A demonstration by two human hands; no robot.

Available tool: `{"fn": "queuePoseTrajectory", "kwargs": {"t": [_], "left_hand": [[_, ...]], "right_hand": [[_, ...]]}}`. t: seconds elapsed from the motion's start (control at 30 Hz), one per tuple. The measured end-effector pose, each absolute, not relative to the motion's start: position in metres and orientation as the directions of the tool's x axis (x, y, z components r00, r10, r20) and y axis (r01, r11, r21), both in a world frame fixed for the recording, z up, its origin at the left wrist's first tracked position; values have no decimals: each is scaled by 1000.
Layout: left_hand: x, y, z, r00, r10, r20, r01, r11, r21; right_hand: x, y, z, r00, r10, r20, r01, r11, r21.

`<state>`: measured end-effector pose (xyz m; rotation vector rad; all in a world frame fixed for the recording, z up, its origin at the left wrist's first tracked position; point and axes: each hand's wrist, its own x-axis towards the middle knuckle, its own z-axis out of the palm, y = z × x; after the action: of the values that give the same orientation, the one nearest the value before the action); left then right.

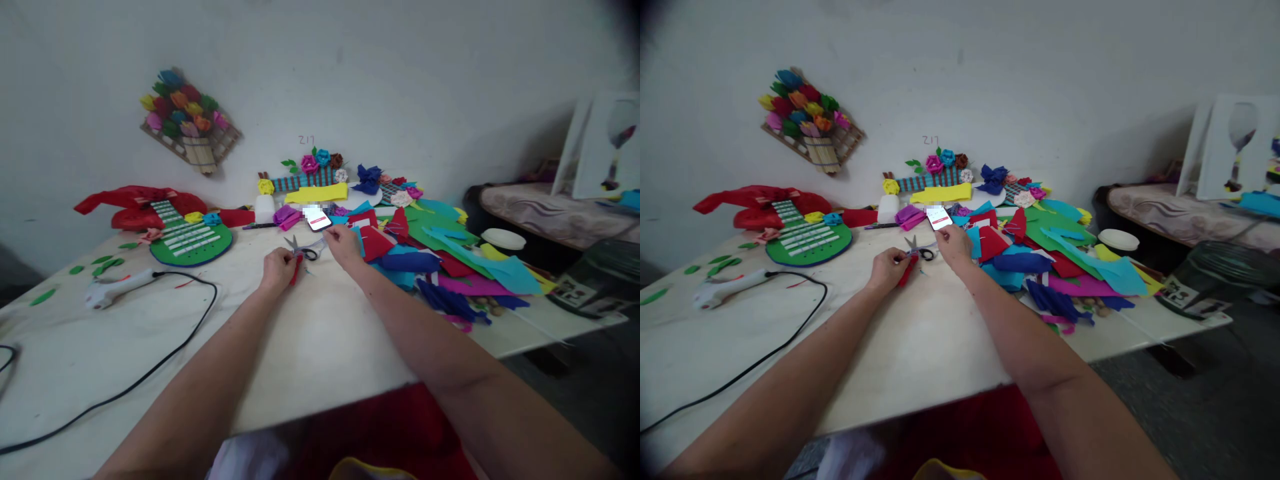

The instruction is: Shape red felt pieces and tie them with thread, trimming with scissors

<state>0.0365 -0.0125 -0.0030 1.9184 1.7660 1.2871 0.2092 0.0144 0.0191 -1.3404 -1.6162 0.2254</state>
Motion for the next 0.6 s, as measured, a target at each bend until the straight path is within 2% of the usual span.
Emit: {"fn": "queuePoseTrajectory", "kwargs": {"t": [0.07,0.17,0.27,0.43,0.6], "left_hand": [[36,-12,-3,-113,895,431,698,-237,675],[37,-12,-4,-100,916,388,682,-221,697],[38,-14,-3,-90,934,345,649,-208,732],[39,-14,-4,-103,946,309,566,-199,800],[37,-8,-14,-64,952,301,445,-242,862]], "right_hand": [[210,13,22,45,868,494,619,364,-696],[205,11,18,-243,913,327,535,408,-740],[195,10,10,-474,867,152,501,408,-764],[182,7,3,-407,880,246,510,442,-738],[178,5,0,-350,909,227,524,391,-756]]}}
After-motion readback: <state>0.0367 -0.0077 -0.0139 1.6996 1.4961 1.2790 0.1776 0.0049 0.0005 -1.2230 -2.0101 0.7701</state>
